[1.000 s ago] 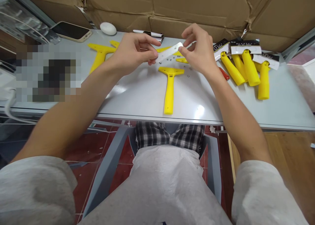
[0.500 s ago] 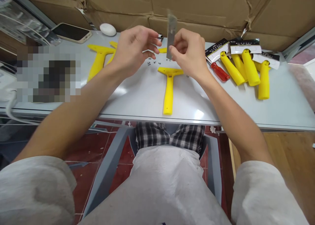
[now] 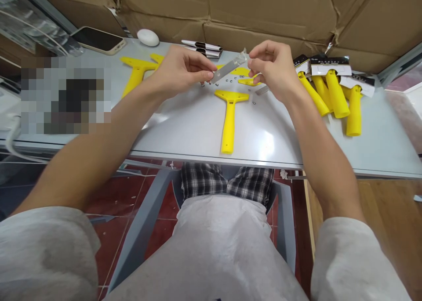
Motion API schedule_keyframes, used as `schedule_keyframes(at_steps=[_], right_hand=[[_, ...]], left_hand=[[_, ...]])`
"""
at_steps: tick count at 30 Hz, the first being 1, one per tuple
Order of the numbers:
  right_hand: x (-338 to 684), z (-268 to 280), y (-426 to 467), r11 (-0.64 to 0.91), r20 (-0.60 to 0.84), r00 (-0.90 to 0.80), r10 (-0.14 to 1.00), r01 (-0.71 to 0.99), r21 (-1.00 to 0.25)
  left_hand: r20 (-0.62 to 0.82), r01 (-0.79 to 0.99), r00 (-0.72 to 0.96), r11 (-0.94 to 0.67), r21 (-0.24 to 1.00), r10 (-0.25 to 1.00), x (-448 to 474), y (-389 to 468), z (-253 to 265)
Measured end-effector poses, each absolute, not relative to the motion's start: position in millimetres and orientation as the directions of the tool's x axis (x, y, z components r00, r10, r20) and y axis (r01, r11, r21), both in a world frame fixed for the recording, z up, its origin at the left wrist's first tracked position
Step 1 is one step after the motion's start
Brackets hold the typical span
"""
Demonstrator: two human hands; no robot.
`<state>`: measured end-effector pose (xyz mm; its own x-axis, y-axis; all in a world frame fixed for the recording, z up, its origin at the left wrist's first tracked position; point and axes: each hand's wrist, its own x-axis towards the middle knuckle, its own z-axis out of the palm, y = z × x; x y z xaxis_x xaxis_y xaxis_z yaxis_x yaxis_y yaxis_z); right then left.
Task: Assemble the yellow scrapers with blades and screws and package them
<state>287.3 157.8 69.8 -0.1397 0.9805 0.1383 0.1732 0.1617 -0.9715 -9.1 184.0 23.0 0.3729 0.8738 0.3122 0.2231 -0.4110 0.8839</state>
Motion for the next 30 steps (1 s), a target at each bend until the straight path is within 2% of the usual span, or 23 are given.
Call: schedule_keyframes(at_steps=[4,8,12,16,20,23,27,30], right_hand=[[296.5,70.5,156.1,0.215,0.160,-0.216,0.963,0.263,-0.940],[297.3,76.5,145.8,0.321,0.227,-0.296,0.928,0.328,-0.888],[299.3,84.8,138.2,0.436,0.274,-0.371,0.887,0.481,-0.761],[301.8,87.5,136.7,0.434,0.205,-0.409,0.889,0.611,-0.663],[300.9,88.0,138.0,0.291,0.087,-0.328,0.941,0.646,-0.706],[299.3,89.3,138.3,0.216,0.032,-0.299,0.954,0.608,-0.764],[303.0,88.5,140.8,0.140,-0.001,-0.272,0.962,0.497,-0.856],[310.0,84.3,147.3,0.144,-0.028,-0.325,0.945,0.490,-0.860]], left_hand=[[0.267,0.227,0.442,-0.394,0.890,0.857,-17.1,189.4,22.3],[0.238,0.269,0.425,-0.373,0.888,0.874,-19.5,189.3,23.3],[0.253,0.297,0.409,-0.390,0.871,0.877,-18.4,189.2,22.9],[0.272,0.279,0.423,-0.410,0.869,0.864,-16.6,183.4,24.7],[0.248,0.257,0.418,-0.375,0.891,0.874,-14.4,174.3,29.8],[0.239,0.248,0.421,-0.364,0.898,0.875,-11.5,169.2,34.0],[0.320,0.197,0.426,-0.432,0.880,0.846,-7.1,169.8,33.2],[0.377,0.170,0.423,-0.480,0.860,0.824,-5.3,176.6,26.2]])
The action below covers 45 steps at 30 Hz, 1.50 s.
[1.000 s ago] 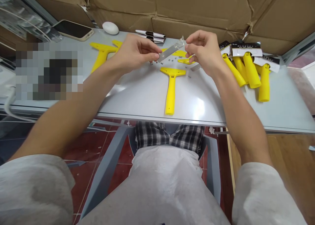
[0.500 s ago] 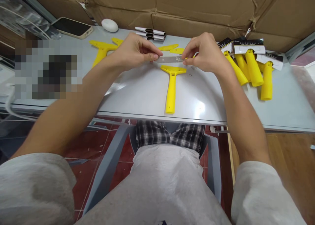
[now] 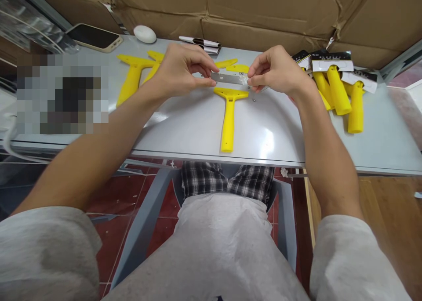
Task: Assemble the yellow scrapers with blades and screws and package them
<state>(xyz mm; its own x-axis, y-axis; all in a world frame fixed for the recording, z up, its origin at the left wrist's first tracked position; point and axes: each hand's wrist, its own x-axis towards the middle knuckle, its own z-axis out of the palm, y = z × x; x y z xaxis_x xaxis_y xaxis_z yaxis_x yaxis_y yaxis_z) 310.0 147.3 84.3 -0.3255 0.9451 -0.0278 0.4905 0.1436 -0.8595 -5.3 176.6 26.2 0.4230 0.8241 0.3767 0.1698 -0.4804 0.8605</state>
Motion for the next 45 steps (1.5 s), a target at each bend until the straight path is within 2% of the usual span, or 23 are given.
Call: schedule_keyframes(at_steps=[6,13,15,18,21,24,31,36,40,45], right_hand=[[316.5,77.1,155.6,0.269,-0.036,-0.498,0.867,0.526,-0.807],[309.2,84.0,145.9,0.343,0.109,-0.456,0.884,0.472,-0.812],[305.5,85.3,143.1,0.390,0.134,-0.449,0.884,0.547,-0.741],[300.5,87.3,139.3,0.460,0.145,-0.465,0.873,0.690,-0.559],[299.1,90.3,135.9,0.513,0.172,-0.495,0.852,0.721,-0.466],[301.2,92.3,134.0,0.529,0.197,-0.501,0.843,0.706,-0.471],[301.8,92.4,133.9,0.491,0.151,-0.482,0.863,0.731,-0.474],[301.4,89.9,136.4,0.472,0.117,-0.481,0.869,0.736,-0.486],[304.0,84.2,142.7,0.468,0.085,-0.495,0.864,0.732,-0.495],[307.8,81.9,148.0,0.450,0.029,-0.517,0.855,0.714,-0.537]], left_hand=[[0.398,0.199,0.424,-0.512,0.836,0.813,-5.3,182.9,17.9],[0.339,0.191,0.354,-0.422,0.886,0.872,-6.5,174.2,29.3],[0.305,0.165,0.344,-0.377,0.912,0.888,-7.6,177.5,26.7],[0.219,0.140,0.433,-0.305,0.942,0.874,-9.7,185.8,19.4],[0.148,0.148,0.475,-0.245,0.958,0.867,-11.1,191.9,14.7],[0.126,0.179,0.479,-0.238,0.955,0.868,-11.4,192.3,14.9],[0.200,0.228,0.450,-0.328,0.917,0.870,-14.6,183.1,19.9],[0.265,0.336,0.449,-0.436,0.835,0.854,-14.6,187.9,19.1],[0.233,0.425,0.515,-0.482,0.767,0.825,-15.4,194.9,16.3],[0.326,0.302,0.529,-0.533,0.791,0.784,-19.7,194.9,15.7]])
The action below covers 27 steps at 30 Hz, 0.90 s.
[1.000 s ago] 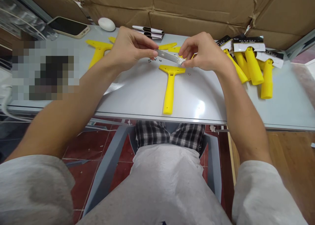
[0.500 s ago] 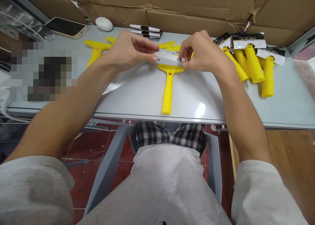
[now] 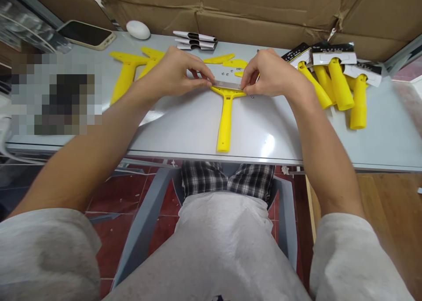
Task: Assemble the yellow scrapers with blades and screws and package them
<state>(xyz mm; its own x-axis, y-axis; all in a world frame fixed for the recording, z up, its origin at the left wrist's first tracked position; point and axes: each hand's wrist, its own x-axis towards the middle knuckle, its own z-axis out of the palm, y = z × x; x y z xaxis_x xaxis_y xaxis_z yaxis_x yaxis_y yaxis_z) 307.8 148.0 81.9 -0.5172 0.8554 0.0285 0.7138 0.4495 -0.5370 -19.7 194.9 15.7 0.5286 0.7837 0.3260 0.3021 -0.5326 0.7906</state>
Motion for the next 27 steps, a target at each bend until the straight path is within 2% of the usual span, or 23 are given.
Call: schedule_keyframes(at_steps=[5,8,11,18,24,27], right_hand=[[309.9,80.5,149.7,0.456,0.020,-0.531,0.847,0.707,-0.541],[310.5,78.4,150.7,0.419,-0.003,-0.533,0.846,0.668,-0.616],[310.6,77.4,150.8,0.387,-0.014,-0.543,0.840,0.617,-0.685],[308.6,80.1,147.5,0.432,-0.011,-0.542,0.840,0.681,-0.591],[307.6,78.3,148.5,0.380,-0.037,-0.499,0.866,0.704,-0.600],[309.3,78.7,149.0,0.404,-0.029,-0.527,0.850,0.684,-0.608]], left_hand=[[0.268,0.408,0.604,-0.580,0.706,0.751,-20.4,189.4,21.5],[0.292,0.347,0.636,-0.602,0.719,0.715,-20.3,188.8,21.5],[0.282,0.370,0.655,-0.622,0.690,0.701,-21.0,191.2,19.1],[0.282,0.386,0.640,-0.616,0.687,0.715,-21.0,199.5,11.6],[0.306,0.340,0.561,-0.551,0.762,0.769,-15.6,191.5,12.8],[0.269,0.430,0.578,-0.567,0.702,0.771,-13.2,181.4,20.0]])
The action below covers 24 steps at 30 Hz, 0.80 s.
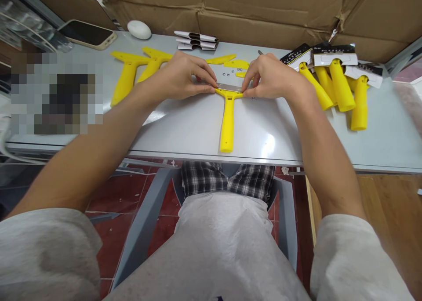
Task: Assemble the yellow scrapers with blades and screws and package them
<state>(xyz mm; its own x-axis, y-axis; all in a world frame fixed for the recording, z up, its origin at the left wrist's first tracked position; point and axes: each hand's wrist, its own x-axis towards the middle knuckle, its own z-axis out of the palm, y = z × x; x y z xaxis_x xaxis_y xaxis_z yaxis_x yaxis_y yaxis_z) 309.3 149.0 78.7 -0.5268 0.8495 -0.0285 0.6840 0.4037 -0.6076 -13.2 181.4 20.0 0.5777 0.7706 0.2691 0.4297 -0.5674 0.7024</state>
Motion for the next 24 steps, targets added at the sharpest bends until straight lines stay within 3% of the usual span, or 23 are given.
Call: schedule_keyframes(at_steps=[4,8,13,24], right_hand=[[310.8,82.4,147.9,0.504,-0.030,-0.584,0.811,0.723,-0.472],[309.5,82.7,147.6,0.556,-0.026,-0.598,0.801,0.759,-0.338],[306.8,82.4,144.3,0.543,-0.021,-0.579,0.815,0.776,-0.321],[305.8,80.9,145.0,0.531,-0.043,-0.566,0.823,0.794,-0.297]], left_hand=[[0.093,0.643,0.613,-0.564,0.518,0.785,-10.4,169.4,31.4],[0.071,0.690,0.590,-0.547,0.474,0.805,-8.2,169.4,32.9],[0.079,0.716,0.589,-0.564,0.412,0.804,-8.3,173.5,30.2],[0.117,0.680,0.608,-0.591,0.433,0.785,-8.7,165.8,38.0]])
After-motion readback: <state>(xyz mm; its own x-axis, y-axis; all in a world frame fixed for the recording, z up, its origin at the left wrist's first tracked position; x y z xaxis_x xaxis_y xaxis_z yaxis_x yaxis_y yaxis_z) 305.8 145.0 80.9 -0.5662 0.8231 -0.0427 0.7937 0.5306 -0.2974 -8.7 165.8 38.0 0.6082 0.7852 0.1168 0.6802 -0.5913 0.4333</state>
